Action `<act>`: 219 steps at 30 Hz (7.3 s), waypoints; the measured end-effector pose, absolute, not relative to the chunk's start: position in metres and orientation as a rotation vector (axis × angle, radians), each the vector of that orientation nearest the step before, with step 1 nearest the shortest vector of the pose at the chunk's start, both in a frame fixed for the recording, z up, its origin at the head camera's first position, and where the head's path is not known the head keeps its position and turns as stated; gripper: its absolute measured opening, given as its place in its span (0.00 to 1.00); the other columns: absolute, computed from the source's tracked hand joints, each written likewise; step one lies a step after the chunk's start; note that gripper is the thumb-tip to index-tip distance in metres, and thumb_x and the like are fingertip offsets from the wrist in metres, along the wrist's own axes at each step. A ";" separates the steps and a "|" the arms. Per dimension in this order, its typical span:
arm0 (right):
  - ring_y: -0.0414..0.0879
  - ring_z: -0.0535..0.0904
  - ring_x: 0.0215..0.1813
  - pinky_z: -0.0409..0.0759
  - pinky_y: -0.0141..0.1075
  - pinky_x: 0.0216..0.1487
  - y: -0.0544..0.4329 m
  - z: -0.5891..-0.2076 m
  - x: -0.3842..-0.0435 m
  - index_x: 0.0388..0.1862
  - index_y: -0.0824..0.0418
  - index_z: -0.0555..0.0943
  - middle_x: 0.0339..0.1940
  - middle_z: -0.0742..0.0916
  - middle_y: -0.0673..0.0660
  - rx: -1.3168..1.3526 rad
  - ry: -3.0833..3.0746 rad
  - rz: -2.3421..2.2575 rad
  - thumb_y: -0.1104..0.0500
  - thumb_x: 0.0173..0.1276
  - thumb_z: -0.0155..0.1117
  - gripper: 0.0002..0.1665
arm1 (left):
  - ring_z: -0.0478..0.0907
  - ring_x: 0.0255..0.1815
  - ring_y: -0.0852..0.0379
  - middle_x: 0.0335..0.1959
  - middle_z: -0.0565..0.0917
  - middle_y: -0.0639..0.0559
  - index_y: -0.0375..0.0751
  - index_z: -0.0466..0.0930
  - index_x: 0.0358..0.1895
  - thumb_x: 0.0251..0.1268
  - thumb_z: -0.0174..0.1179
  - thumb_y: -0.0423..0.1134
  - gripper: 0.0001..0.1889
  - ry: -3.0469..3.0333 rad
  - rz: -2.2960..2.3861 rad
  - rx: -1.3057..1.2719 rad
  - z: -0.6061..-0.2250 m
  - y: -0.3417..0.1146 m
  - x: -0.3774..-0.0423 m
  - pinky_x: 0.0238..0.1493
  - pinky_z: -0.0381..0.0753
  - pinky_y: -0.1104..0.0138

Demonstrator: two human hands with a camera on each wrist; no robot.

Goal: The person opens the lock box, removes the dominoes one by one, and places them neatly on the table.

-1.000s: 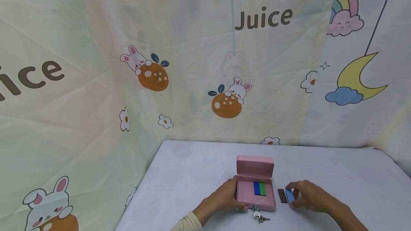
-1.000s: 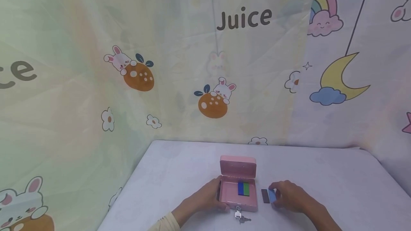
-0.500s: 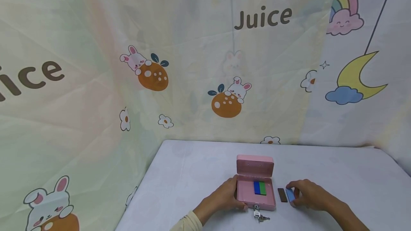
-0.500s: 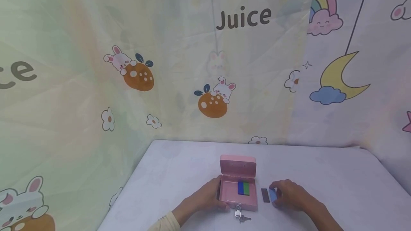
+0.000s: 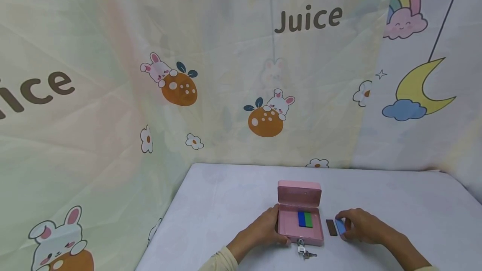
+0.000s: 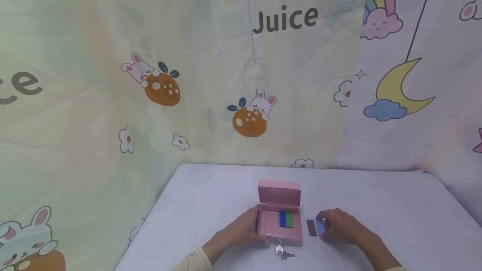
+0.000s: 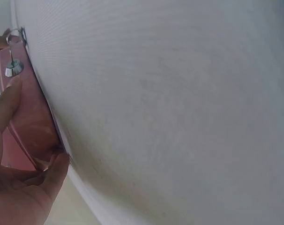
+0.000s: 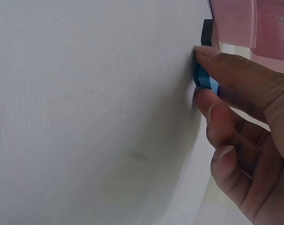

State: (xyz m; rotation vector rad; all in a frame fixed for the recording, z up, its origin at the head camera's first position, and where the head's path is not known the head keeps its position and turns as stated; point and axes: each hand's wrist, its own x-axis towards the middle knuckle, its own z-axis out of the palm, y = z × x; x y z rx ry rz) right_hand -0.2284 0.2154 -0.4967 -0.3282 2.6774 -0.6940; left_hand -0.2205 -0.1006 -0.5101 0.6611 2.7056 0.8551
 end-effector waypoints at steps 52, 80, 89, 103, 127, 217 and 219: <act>0.43 0.74 0.31 0.79 0.36 0.33 0.173 -0.451 -0.222 0.52 0.58 0.85 0.27 0.83 0.46 -0.418 2.750 -0.674 0.55 0.54 0.80 0.26 | 0.72 0.68 0.60 0.68 0.74 0.58 0.55 0.59 0.74 0.43 0.82 0.46 0.53 2.702 0.875 0.677 -0.507 -0.101 -0.219 0.70 0.73 0.60; 0.43 0.72 0.28 0.74 0.38 0.32 0.130 -0.467 -0.227 0.39 0.56 0.83 0.21 0.77 0.46 -0.542 2.861 -0.604 0.58 0.49 0.83 0.20 | 0.73 0.65 0.64 0.66 0.75 0.58 0.54 0.59 0.74 0.44 0.82 0.46 0.52 2.678 0.895 0.685 -0.509 -0.100 -0.223 0.69 0.74 0.61; 0.42 0.71 0.27 0.73 0.38 0.33 0.127 -0.475 -0.231 0.39 0.58 0.84 0.20 0.76 0.47 -0.527 2.885 -0.571 0.60 0.48 0.83 0.19 | 0.73 0.66 0.64 0.66 0.75 0.58 0.54 0.59 0.74 0.43 0.82 0.46 0.52 2.680 0.889 0.703 -0.511 -0.101 -0.224 0.70 0.73 0.62; 0.44 0.73 0.29 0.78 0.43 0.36 0.121 -0.483 -0.236 0.39 0.60 0.85 0.24 0.82 0.47 -0.561 2.884 -0.577 0.61 0.47 0.83 0.20 | 0.73 0.63 0.65 0.65 0.75 0.59 0.56 0.59 0.73 0.44 0.82 0.48 0.52 2.667 0.891 0.667 -0.516 -0.101 -0.226 0.69 0.74 0.61; 0.43 0.75 0.32 0.84 0.46 0.43 0.105 -0.490 -0.236 0.46 0.63 0.87 0.36 0.89 0.52 -0.621 2.894 -0.511 0.58 0.44 0.86 0.28 | 0.73 0.65 0.65 0.65 0.75 0.60 0.57 0.59 0.73 0.43 0.82 0.47 0.52 2.674 0.871 0.653 -0.515 -0.101 -0.224 0.70 0.73 0.61; 0.38 0.72 0.30 0.74 0.33 0.34 0.082 -0.508 -0.235 0.46 0.59 0.85 0.28 0.82 0.43 -0.813 2.885 -0.655 0.57 0.50 0.83 0.24 | 0.74 0.57 0.66 0.62 0.76 0.55 0.49 0.57 0.75 0.45 0.81 0.51 0.54 2.678 0.851 0.624 -0.512 -0.103 -0.223 0.68 0.75 0.63; 0.38 0.71 0.30 0.73 0.33 0.34 0.082 -0.507 -0.234 0.45 0.59 0.85 0.27 0.81 0.42 -0.808 2.876 -0.657 0.57 0.51 0.82 0.23 | 0.74 0.57 0.66 0.62 0.76 0.55 0.50 0.57 0.75 0.44 0.81 0.50 0.54 2.678 0.857 0.628 -0.511 -0.103 -0.223 0.68 0.75 0.62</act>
